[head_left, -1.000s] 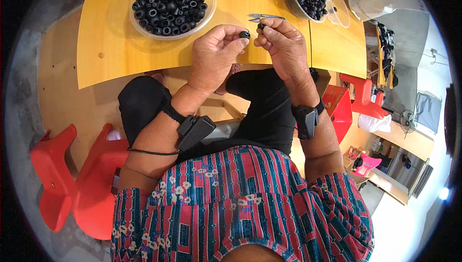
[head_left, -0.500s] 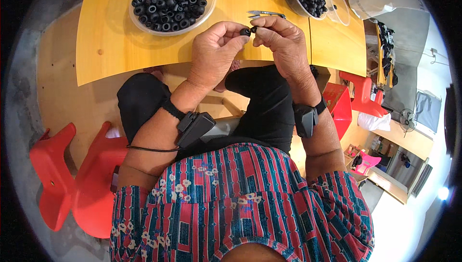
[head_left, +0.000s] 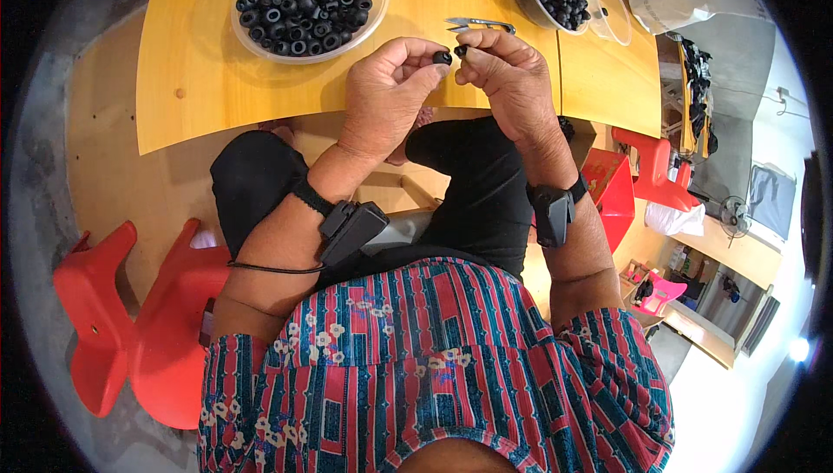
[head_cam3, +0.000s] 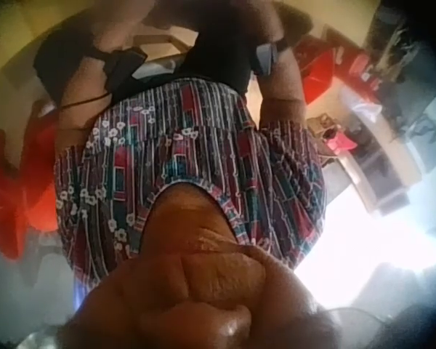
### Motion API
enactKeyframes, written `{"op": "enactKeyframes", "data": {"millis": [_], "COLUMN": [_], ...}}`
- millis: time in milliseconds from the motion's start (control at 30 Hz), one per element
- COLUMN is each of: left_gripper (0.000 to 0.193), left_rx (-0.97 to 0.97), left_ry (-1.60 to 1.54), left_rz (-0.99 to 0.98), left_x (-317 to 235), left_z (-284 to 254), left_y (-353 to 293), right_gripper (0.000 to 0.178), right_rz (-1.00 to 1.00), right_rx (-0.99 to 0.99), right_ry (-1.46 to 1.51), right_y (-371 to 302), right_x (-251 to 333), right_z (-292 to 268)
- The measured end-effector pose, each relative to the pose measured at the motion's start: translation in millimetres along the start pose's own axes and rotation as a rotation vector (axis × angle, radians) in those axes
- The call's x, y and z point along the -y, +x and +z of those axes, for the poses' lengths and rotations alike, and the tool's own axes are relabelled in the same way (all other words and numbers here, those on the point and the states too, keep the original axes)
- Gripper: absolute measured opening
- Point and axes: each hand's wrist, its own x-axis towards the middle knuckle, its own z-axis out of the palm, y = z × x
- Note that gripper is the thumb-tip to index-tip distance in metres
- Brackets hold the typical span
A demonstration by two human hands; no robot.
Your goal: The person picks up small black rubber parts from bowls on a table and attaches pieces together by hand.
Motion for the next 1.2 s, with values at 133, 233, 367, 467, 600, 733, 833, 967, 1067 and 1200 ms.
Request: {"op": "enactKeyframes", "data": {"millis": [133,233,367,467,600,733,833,967,1067,1200], "left_gripper": [0.014,0.014,0.014,0.015,0.014,0.014,0.013,0.014,0.015,0.015], "left_rx": [-0.006,-0.005,0.001,-0.001,-0.005,-0.005,-0.013,0.017,0.037,0.043], "left_ry": [-0.029,-0.020,-0.018,-0.015,-0.015,-0.002,0.027,0.027,0.044,0.015], "left_rz": [0.012,0.022,0.012,0.011,0.018,0.002,0.053,-0.024,-0.061,-0.069], "left_x": [1,1,1,1,1,0,-1,-5,-5,-6], "left_z": [1,0,0,0,1,1,2,0,-1,0], "left_y": [0,0,1,1,1,0,0,-2,-3,-3], "right_gripper": [0.016,0.016,0.016,0.016,0.015,0.015,0.015,0.015,0.013,0.013], "right_rz": [0.003,0.003,-0.014,-0.053,-0.083,-0.126,-0.119,-0.149,-0.152,-0.134], "right_rx": [0.007,0.002,-0.010,0.004,0.002,0.005,-0.006,0.005,-0.005,-0.027], "right_ry": [0.183,0.127,0.002,-0.023,-0.039,-0.101,-0.116,-0.145,-0.135,-0.136], "right_y": [0,0,-1,0,-1,-3,-4,-3,-4,-4], "right_x": [-3,-2,0,0,-1,0,2,-1,0,0], "right_z": [1,2,2,5,4,7,8,7,9,9]}}
